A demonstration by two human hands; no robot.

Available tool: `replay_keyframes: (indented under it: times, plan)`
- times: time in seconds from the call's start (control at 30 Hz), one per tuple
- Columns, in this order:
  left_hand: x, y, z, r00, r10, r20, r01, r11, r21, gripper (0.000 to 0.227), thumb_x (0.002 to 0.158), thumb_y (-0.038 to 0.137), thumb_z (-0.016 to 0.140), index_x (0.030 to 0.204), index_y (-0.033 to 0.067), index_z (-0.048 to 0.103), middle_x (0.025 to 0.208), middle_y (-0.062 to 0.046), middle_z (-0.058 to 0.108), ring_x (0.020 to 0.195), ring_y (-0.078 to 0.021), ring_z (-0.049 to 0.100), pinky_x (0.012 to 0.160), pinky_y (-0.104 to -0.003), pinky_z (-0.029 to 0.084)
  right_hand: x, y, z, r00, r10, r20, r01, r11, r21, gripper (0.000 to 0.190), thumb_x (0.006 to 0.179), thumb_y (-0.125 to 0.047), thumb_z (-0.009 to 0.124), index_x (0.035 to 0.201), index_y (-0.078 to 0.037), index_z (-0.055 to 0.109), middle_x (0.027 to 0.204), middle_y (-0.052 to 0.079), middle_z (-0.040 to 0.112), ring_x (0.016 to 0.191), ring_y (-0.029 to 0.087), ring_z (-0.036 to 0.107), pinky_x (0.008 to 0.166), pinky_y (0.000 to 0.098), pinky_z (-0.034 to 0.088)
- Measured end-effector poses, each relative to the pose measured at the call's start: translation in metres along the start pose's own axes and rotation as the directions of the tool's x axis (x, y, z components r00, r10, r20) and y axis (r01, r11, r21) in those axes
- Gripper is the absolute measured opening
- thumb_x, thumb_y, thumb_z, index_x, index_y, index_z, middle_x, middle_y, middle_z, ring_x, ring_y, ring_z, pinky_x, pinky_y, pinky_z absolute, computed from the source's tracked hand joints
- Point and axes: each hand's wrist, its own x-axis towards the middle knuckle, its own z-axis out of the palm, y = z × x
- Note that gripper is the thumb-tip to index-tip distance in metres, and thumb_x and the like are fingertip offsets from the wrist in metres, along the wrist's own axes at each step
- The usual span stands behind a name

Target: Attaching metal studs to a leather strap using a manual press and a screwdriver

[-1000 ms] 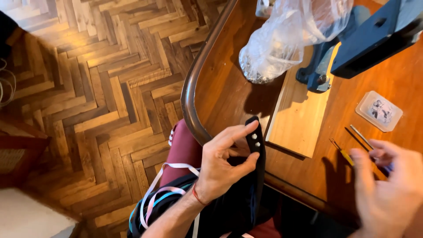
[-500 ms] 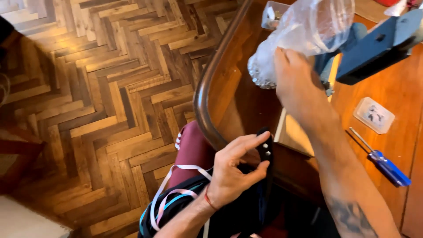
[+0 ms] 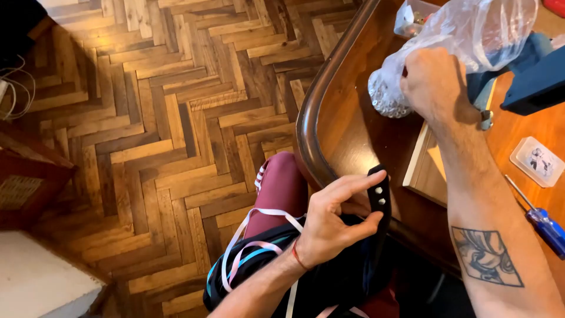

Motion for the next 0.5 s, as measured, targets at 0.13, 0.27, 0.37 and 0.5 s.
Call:
replay_keyframes:
  times: [0.13,0.27,0.37,0.5]
  plan:
    - [-0.003,-0.001,0.001,0.998,-0.054,0.029,0.056,0.995,-0.078,0.067,0.102,-0.008,0.085,0.164,0.0122,0.067,0.146,-0.009,0.068,0.102,-0.0091,0.073,0.101,-0.024,0.074,0.001,0.009,0.021,0.997,-0.053,-0.061,0.046,0.993,-0.105,0.023,0.106,-0.019,0.07,0.103,0.001,0.082,0.094,0.024,0.083,0.084,0.047,0.082,0.072,0.0556,0.064]
    - [-0.004,-0.005,0.004,0.99,-0.121,0.07,0.135,0.96,-0.244,0.069,0.102,-0.007,0.085,0.166,0.0083,0.066,0.137,-0.007,0.066,0.102,-0.0088,0.07,0.099,-0.025,0.073,-0.018,0.016,0.02,0.969,-0.124,-0.215,0.08,0.976,-0.203,0.012,0.106,-0.013,0.072,0.103,-0.01,0.083,0.089,0.014,0.077,0.068,0.037,0.077,0.056,0.0495,0.062]
    - [-0.005,-0.005,0.006,0.988,-0.136,0.078,0.151,0.953,-0.261,0.07,0.102,-0.006,0.085,0.167,0.0091,0.066,0.127,-0.004,0.062,0.098,-0.0068,0.066,0.097,-0.023,0.072,-0.043,0.024,0.018,0.827,-0.261,-0.498,0.202,0.964,-0.171,0.012,0.111,-0.011,0.078,0.119,-0.009,0.086,0.099,0.008,0.075,0.077,0.032,0.074,0.061,0.0447,0.059]
    - [-0.008,-0.003,0.007,0.99,-0.121,0.071,0.134,0.965,-0.225,0.071,0.101,-0.005,0.086,0.166,0.0098,0.066,0.128,-0.003,0.06,0.097,-0.0065,0.062,0.098,-0.022,0.072,-0.104,0.018,-0.005,0.544,-0.318,-0.776,0.368,0.922,-0.119,0.023,0.115,0.014,0.091,0.131,-0.002,0.093,0.116,0.01,0.08,0.102,0.032,0.073,0.09,0.0401,0.06]
